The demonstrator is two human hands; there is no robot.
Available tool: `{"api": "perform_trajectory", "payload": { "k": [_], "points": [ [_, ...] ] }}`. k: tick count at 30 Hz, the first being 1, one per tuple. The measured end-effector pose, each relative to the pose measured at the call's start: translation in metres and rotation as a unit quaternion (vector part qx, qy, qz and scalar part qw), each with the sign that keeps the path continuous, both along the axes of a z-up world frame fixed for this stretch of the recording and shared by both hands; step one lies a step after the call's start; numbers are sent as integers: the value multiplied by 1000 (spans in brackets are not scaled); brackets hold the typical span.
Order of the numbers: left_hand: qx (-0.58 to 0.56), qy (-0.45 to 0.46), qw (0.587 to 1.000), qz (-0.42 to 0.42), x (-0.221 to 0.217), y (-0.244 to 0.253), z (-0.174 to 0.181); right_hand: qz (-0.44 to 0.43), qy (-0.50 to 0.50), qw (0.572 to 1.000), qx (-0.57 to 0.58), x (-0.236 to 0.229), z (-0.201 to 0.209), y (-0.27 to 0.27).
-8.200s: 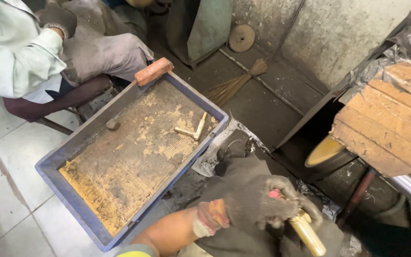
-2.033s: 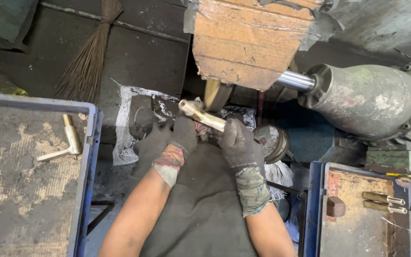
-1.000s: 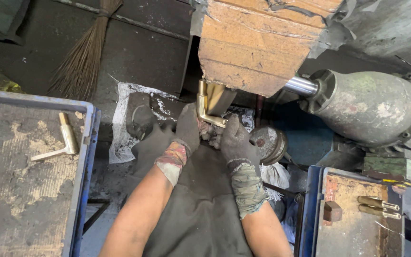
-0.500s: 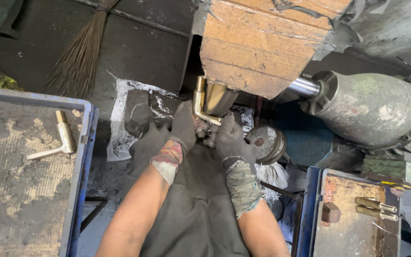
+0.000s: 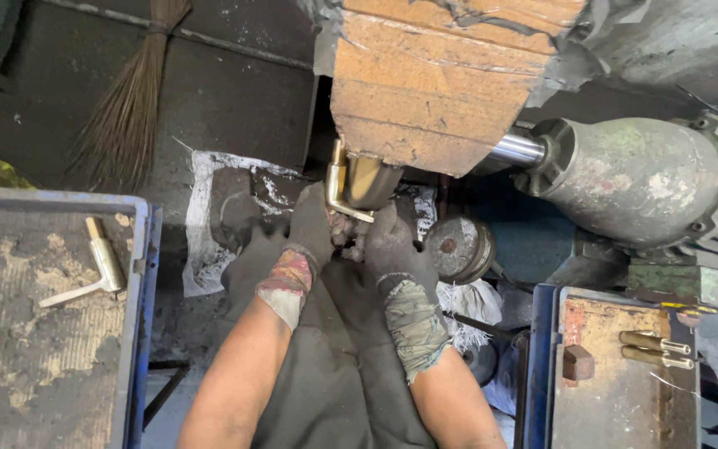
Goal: The person sits on the floor and uses a bench grinder to smooth the edges of small brass L-shaped metal parts. They hold each part with gloved hands, rotate it against the spinning wheel, and place finished pieces into a blue tray.
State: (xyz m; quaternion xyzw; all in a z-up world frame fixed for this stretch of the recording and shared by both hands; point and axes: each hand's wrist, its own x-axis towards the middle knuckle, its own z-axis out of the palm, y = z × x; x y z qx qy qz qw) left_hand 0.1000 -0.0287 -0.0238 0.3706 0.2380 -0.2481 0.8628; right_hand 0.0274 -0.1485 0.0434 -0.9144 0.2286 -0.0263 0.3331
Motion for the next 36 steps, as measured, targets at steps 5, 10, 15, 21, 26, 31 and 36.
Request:
{"api": "perform_trajectory", "payload": {
  "k": [5, 10, 15, 21, 26, 31, 36],
  "points": [
    [21, -56, 997, 53, 6, 5, -8, -31, 19, 993, 116, 15, 23, 20],
    [36, -89, 995, 34, -11, 20, 16, -17, 159, 987, -31, -15, 67, 6],
    [140, -267, 952, -48, -36, 40, 59, 98, -54, 990, -91, -32, 84, 1],
    [293, -453, 840, -63, -45, 54, 91, -44, 147, 988, -34, -23, 54, -6],
    [313, -302, 894, -113, -41, 48, 109, -3, -82, 991, 109, 3, -7, 1],
    [349, -264, 891, -120, -38, 40, 137, -122, 12, 898, 422, 20, -44, 6],
    [400, -228, 877, -141, -40, 35, 147, -142, -4, 812, 566, 24, -48, 8]
  ]
}}
